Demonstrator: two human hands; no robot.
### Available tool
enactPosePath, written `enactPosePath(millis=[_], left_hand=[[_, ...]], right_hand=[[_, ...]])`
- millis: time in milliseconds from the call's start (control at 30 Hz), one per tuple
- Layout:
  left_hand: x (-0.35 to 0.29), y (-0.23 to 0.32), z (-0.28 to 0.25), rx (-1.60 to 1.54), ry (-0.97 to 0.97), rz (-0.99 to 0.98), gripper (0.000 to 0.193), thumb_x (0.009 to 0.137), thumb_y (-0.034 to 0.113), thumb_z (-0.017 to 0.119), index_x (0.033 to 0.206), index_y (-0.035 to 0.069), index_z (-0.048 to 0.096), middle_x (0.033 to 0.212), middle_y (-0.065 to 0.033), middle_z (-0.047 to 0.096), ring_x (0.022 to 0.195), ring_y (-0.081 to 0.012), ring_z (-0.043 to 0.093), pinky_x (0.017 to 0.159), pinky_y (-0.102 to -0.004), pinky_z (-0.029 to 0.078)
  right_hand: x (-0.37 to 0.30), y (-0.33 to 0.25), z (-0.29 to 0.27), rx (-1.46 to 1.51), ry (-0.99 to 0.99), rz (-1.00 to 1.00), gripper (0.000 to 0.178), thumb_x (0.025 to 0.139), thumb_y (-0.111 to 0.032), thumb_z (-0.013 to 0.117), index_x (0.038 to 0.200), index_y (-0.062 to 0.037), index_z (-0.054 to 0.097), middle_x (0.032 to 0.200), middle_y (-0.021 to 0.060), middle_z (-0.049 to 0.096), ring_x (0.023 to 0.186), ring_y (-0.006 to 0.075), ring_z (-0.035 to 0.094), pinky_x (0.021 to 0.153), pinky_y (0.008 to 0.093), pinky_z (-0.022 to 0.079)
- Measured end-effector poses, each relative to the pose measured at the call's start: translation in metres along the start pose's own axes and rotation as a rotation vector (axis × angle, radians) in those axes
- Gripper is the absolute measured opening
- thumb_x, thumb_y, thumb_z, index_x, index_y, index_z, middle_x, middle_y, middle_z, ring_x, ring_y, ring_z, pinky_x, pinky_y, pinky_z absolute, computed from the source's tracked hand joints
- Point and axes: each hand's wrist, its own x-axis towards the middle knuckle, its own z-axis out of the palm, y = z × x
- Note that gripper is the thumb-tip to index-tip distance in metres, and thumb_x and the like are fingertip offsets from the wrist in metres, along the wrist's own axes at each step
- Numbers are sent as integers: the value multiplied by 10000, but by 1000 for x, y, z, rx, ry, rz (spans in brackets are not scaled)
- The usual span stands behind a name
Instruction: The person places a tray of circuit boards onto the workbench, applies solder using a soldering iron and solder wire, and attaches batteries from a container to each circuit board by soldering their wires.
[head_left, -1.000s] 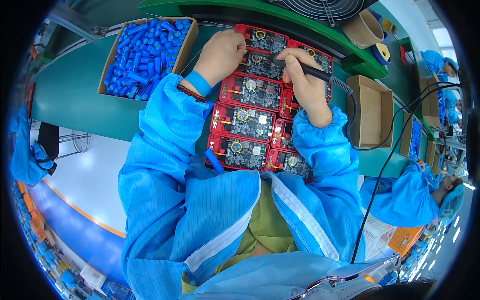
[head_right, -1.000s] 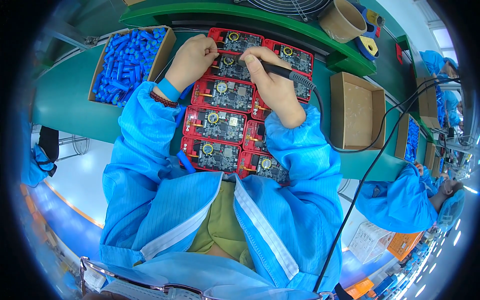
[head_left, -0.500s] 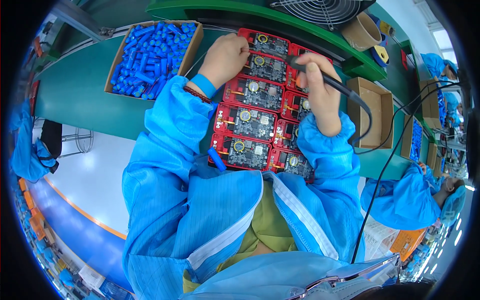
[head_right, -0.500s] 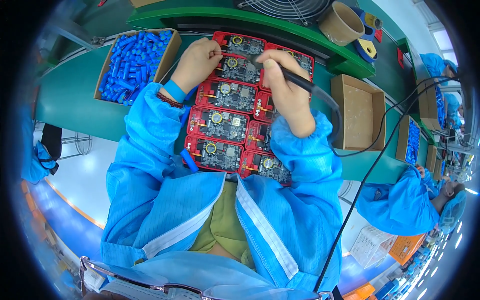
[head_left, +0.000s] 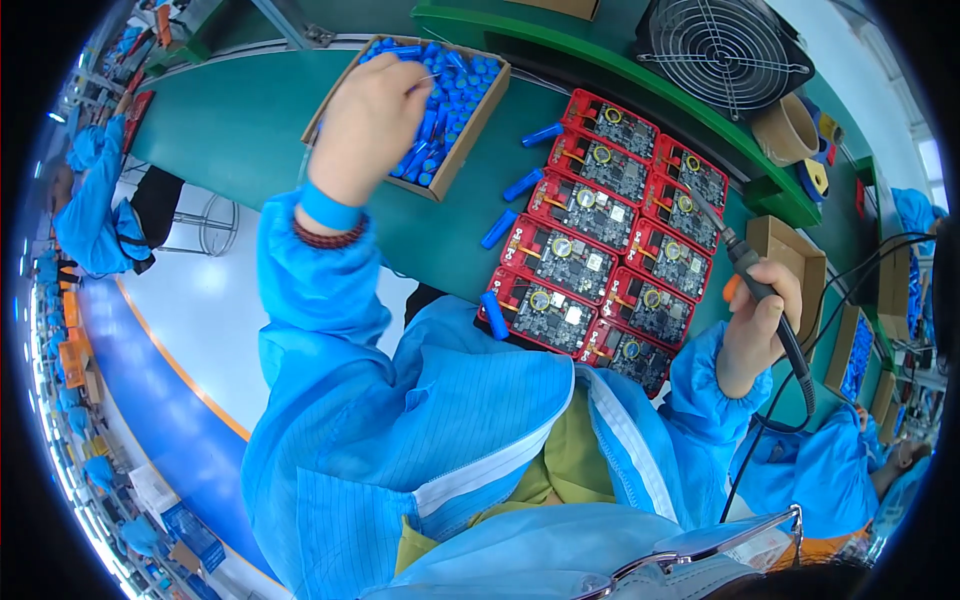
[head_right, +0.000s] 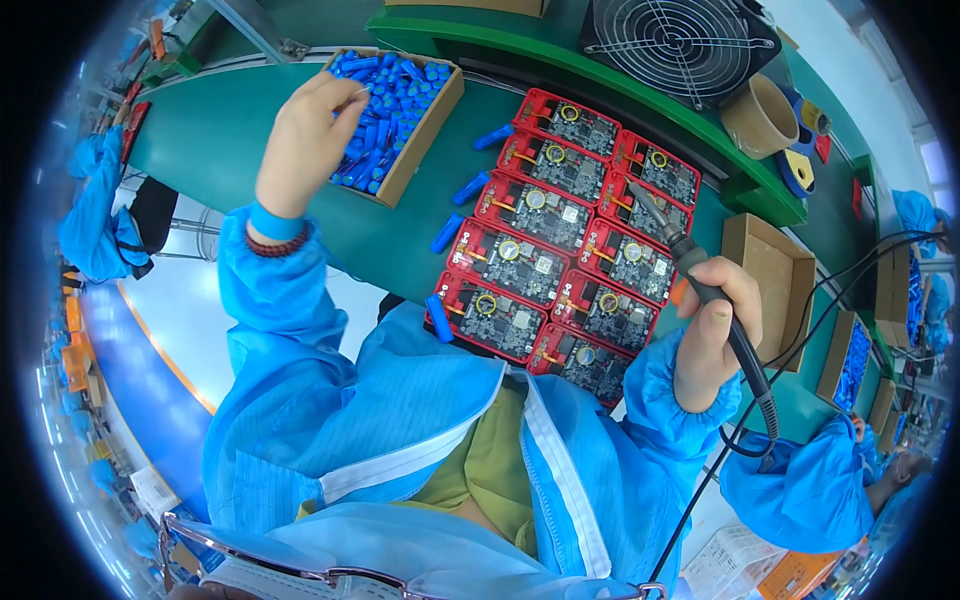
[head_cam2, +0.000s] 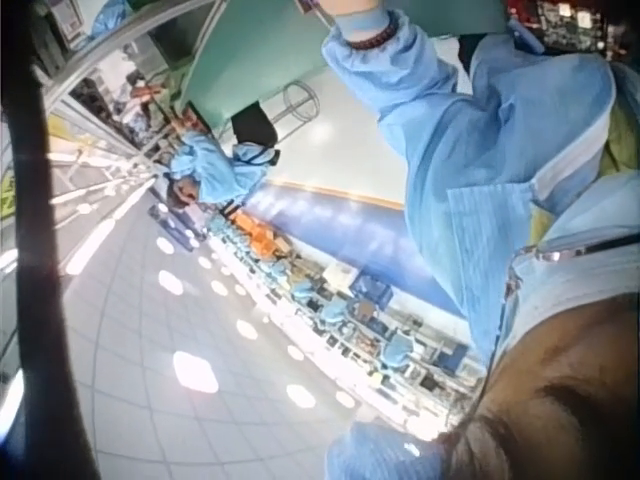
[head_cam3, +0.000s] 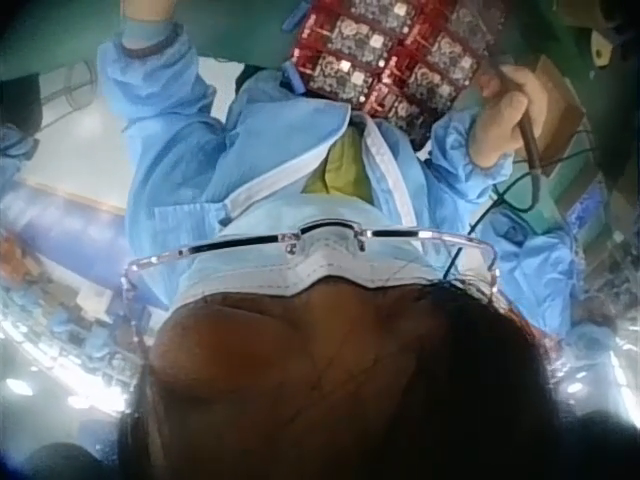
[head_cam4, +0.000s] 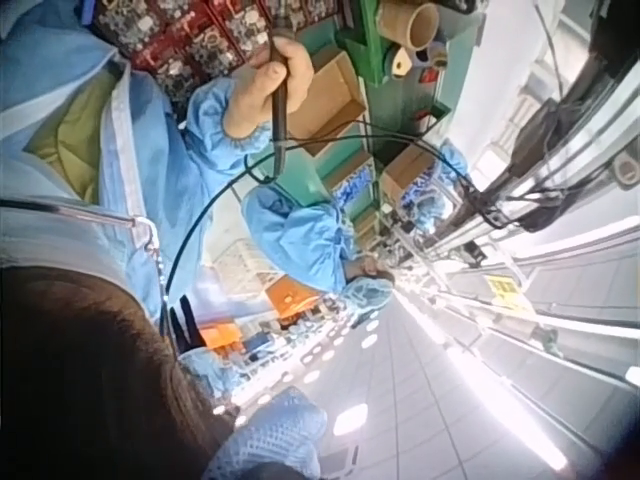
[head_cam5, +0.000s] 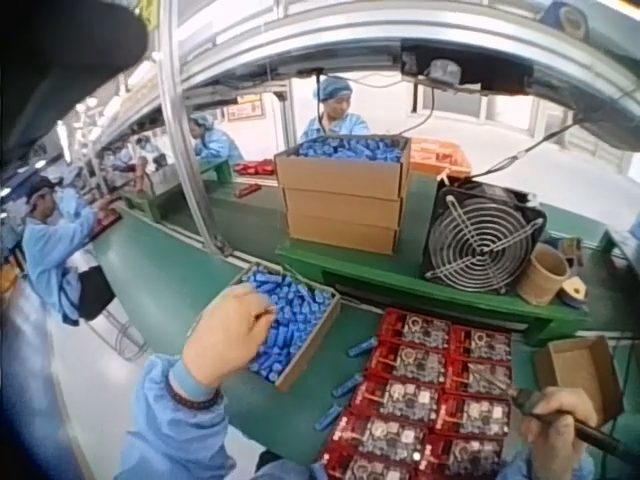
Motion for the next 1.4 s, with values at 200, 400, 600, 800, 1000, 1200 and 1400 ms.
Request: enactPosePath(millis=[200, 400, 600, 800, 1000, 1200, 1400], left_hand=[[-15, -55, -4, 114, -451, 45, 137, 772, 60, 645, 904, 44, 677, 923, -139, 598, 961, -325, 574, 824, -406, 492], [-18, -76, 4, 273, -544, 86, 228, 726, 51, 684, 954, 42, 666, 945, -128, 584, 957, -331, 560, 833, -403, 486], [-10, -48, -20, 52, -260, -14, 235, 803, 79, 657, 1027, 10, 646, 899, -116, 613, 831, -261, 601, 747, -329, 494], [-17, 50, -1, -958, -614, -339, 264, 907, 94, 561, 1147, -14, 584, 925, -7, 609, 853, -84, 559, 779, -236, 453], [-25, 104, 26, -1222, -957, -229, 262, 935, 79, 519, 1184, -2, 535, 956, -22, 592, 877, -77, 557, 784, -234, 456], [-35, 130, 63, -1219, -653, -157, 195, 882, 60, 604, 1041, 11, 502, 890, -75, 617, 791, -122, 614, 687, -268, 497], [-39, 145, 66, -880, -314, -44, 227, 860, 56, 636, 1040, 19, 503, 817, -115, 618, 688, -162, 622, 590, -288, 496]], right_hand=[[-1, -1, 6, -40, 9, 8, 407, 956, -377, 506, 992, 20, 590, 746, 66, 535, 581, 101, 469, 530, 248, 339], [0, -4, 8, -52, -43, 29, 383, 959, -351, 505, 992, 22, 586, 675, 54, 524, 590, 108, 485, 539, 249, 354], [-6, -4, 4, -36, -49, 30, 362, 955, -327, 518, 995, 26, 586, 729, 68, 548, 621, 119, 513, 561, 253, 384], [-2, -5, 33, -32, -227, -9, 225, 889, -173, 597, 1035, -3, 597, 903, 125, 624, 772, 219, 597, 697, 324, 468], [6, -6, 60, -135, -313, -53, 488, 672, -5, 771, 1115, -44, 570, 1031, 134, 631, 950, 320, 609, 808, 388, 480], [-1, -4, 70, -115, -151, 52, 408, 738, 19, 713, 1103, -57, 550, 944, 115, 587, 838, 204, 623, 701, 303, 503], [-2, -4, 69, -27, -79, 225, 393, 774, 39, 679, 1124, -66, 534, 974, 82, 568, 844, 147, 614, 693, 261, 501]])
